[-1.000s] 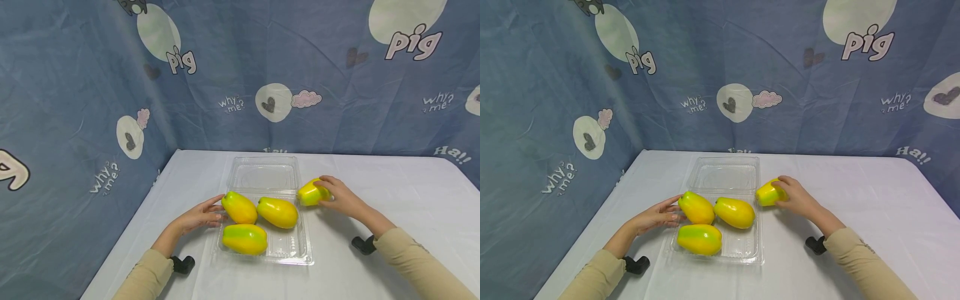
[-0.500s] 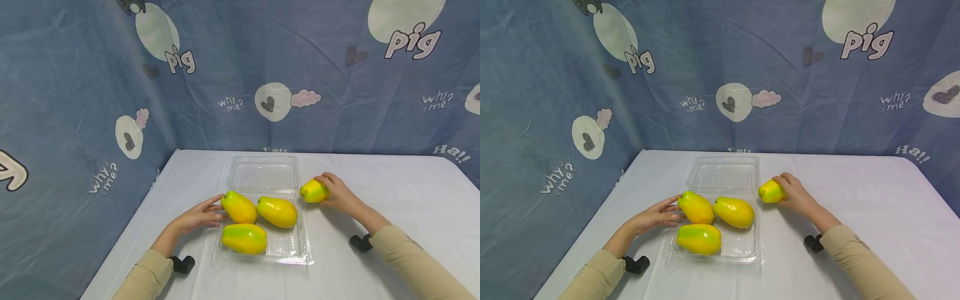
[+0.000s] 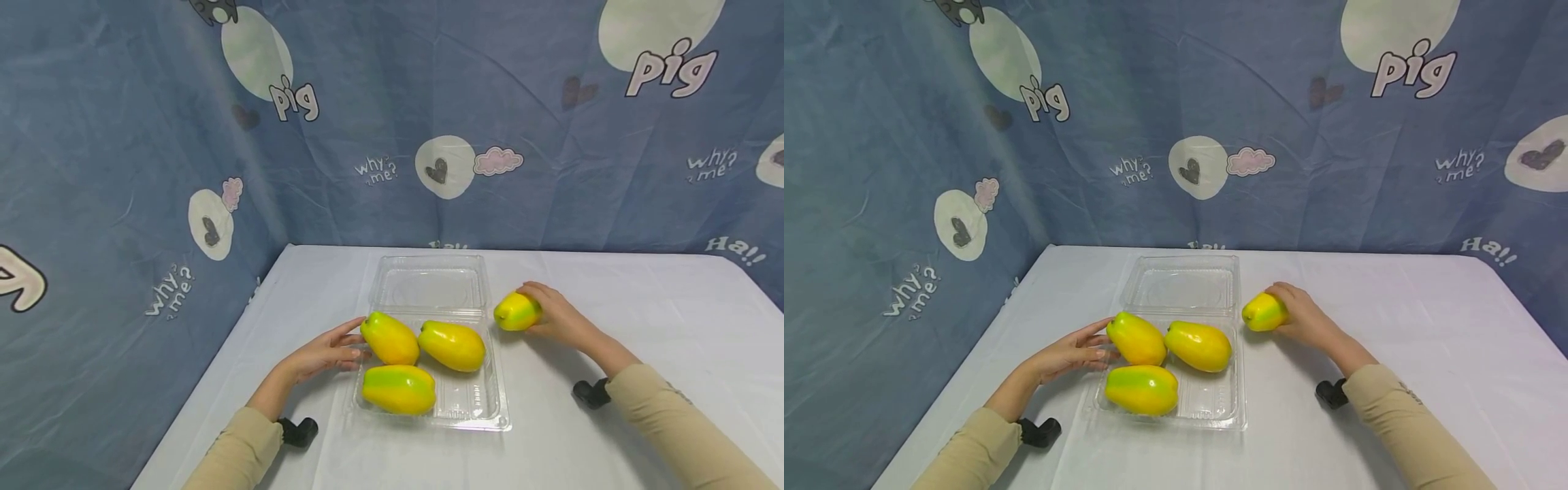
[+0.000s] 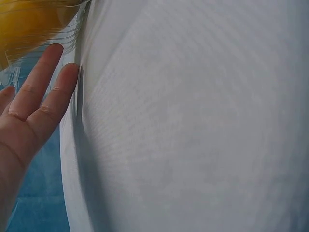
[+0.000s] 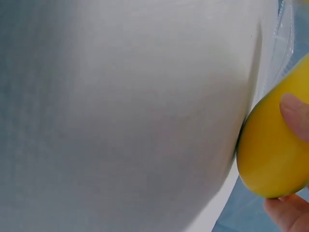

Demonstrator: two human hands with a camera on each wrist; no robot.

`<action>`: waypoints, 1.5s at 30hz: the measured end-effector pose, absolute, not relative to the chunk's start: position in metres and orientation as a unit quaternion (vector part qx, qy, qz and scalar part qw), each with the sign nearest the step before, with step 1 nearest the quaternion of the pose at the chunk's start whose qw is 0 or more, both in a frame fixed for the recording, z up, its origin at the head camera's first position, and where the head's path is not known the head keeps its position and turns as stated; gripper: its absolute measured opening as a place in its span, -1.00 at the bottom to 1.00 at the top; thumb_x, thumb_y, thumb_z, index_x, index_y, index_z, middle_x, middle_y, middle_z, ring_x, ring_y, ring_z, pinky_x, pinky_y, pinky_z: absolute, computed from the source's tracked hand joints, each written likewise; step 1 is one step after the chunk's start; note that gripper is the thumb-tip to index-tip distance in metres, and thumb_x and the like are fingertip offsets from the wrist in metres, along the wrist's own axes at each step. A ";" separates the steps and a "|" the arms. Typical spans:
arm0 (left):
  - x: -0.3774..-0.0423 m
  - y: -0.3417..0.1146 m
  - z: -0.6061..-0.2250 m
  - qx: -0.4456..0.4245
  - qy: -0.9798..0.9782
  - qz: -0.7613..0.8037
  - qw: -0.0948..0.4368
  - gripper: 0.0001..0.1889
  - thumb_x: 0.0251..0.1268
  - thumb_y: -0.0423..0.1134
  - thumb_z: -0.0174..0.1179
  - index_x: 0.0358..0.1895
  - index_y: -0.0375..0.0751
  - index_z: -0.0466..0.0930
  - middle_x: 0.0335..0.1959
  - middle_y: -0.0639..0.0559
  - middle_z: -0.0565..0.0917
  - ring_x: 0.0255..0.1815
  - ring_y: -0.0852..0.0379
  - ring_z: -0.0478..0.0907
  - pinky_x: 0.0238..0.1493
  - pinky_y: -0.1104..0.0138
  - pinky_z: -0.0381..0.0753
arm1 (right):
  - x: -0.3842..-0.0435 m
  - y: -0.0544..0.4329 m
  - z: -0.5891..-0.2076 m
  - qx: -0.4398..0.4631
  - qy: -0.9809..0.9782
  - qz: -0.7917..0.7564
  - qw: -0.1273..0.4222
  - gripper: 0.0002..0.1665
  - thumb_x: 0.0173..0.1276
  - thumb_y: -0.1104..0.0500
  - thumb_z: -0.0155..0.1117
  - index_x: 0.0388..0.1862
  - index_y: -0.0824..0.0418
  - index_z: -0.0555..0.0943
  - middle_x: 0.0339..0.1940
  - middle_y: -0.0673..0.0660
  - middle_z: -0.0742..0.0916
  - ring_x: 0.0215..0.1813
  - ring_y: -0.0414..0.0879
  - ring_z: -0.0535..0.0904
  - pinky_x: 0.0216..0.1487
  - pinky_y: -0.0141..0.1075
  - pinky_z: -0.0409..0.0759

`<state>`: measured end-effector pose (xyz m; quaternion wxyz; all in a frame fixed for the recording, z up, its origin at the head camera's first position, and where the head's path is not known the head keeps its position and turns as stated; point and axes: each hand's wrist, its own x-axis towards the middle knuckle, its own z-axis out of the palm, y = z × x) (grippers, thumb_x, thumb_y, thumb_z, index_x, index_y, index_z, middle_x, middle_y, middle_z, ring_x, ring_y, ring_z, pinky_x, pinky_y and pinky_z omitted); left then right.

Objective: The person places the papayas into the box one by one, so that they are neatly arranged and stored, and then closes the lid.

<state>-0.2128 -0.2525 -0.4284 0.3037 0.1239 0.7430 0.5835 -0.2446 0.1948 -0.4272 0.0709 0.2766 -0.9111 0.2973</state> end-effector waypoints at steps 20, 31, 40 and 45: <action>-0.212 -0.251 -0.432 0.117 0.752 0.578 0.296 -0.22 0.27 -0.19 0.12 0.46 -0.02 -0.13 0.37 -0.28 0.18 0.22 -0.12 0.39 0.09 0.15 0.49 | -0.222 0.192 -0.402 0.203 -0.908 0.358 0.084 -0.20 0.04 0.21 0.41 0.21 0.43 0.26 0.13 0.42 0.45 0.12 0.27 0.37 0.11 0.17 0.33; -0.212 -0.251 -0.431 0.121 0.753 0.576 0.294 -0.22 0.28 -0.16 0.12 0.46 -0.01 -0.14 0.37 -0.27 0.19 0.21 -0.10 0.40 0.11 0.13 0.48 | -0.179 0.166 -0.377 0.182 -0.907 0.375 0.061 -0.21 0.15 -0.03 0.32 0.25 0.32 0.28 0.06 0.27 0.52 -0.08 0.03 0.48 -0.11 -0.12 0.52; -0.212 -0.251 -0.432 0.118 0.755 0.575 0.292 -0.23 0.28 -0.16 0.11 0.46 -0.01 -0.13 0.36 -0.27 0.19 0.21 -0.10 0.40 0.12 0.12 0.47 | -0.149 0.136 -0.375 0.213 -0.896 0.388 0.039 -0.28 0.15 -0.06 0.32 0.18 0.28 0.37 0.03 0.18 0.58 -0.13 -0.11 0.52 -0.20 -0.29 0.56; -0.211 -0.250 -0.432 0.117 0.757 0.574 0.291 -0.24 0.29 -0.17 0.10 0.46 -0.01 -0.14 0.36 -0.27 0.19 0.20 -0.11 0.41 0.11 0.13 0.48 | -0.140 0.123 -0.380 0.224 -0.899 0.375 0.021 -0.25 0.14 -0.11 0.31 0.17 0.31 0.38 0.04 0.17 0.59 -0.11 -0.13 0.53 -0.20 -0.30 0.56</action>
